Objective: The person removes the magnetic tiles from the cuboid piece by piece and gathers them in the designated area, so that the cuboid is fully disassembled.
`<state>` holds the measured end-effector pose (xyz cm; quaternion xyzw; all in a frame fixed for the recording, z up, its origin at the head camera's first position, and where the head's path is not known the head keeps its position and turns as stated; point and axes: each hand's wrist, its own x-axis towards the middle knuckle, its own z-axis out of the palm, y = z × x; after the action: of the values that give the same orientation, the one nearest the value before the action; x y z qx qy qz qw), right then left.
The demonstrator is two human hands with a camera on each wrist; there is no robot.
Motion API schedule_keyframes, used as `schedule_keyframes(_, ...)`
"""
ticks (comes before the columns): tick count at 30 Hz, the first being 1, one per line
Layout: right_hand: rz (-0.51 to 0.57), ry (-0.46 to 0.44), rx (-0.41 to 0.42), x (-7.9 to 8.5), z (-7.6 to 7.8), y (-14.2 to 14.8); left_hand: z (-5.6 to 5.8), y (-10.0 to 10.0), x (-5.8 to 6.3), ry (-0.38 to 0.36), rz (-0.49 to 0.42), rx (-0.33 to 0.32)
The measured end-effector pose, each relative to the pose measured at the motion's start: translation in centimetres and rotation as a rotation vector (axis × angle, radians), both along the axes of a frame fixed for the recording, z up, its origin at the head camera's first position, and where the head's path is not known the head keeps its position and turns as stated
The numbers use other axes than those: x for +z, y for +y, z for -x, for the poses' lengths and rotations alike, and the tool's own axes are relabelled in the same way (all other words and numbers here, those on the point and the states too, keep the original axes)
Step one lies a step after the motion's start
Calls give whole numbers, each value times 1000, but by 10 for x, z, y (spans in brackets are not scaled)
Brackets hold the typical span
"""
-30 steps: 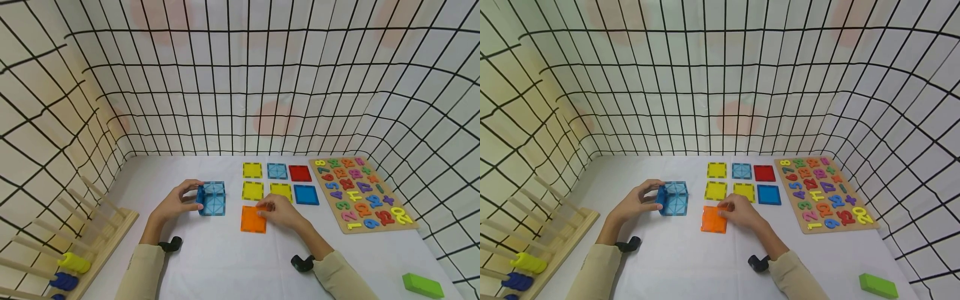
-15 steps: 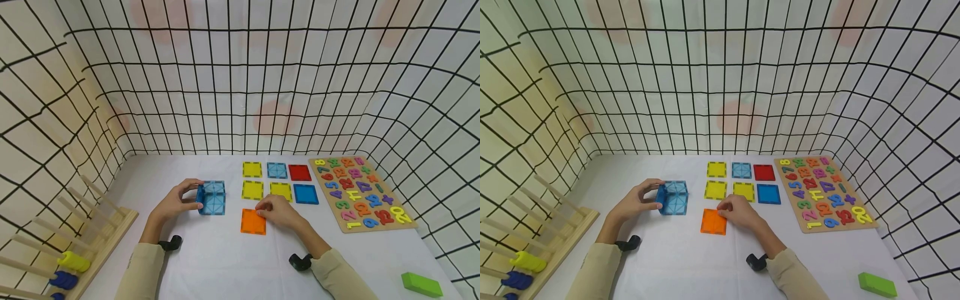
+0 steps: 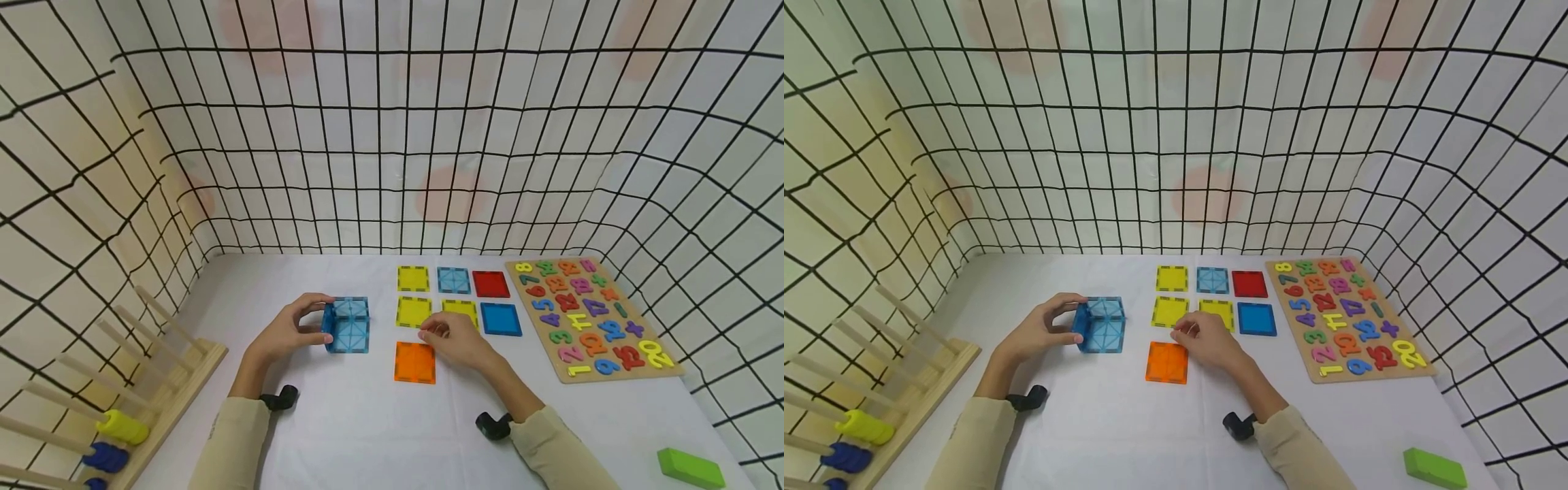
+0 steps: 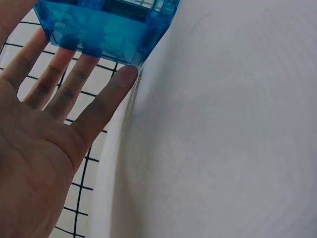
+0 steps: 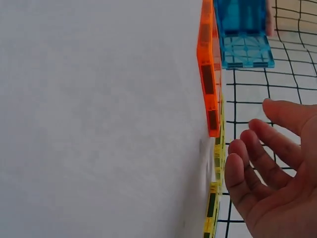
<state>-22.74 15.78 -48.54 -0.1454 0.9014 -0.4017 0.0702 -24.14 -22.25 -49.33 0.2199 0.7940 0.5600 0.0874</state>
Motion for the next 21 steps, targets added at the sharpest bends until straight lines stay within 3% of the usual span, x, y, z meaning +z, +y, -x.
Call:
schedule_keyframes(10, 51, 83, 35, 13, 13, -10, -1, -1, 3, 15, 8, -18)
schedule_keyframes(21, 119, 41, 82, 16, 25, -48, -1, 1, 4, -11, 4, -16)
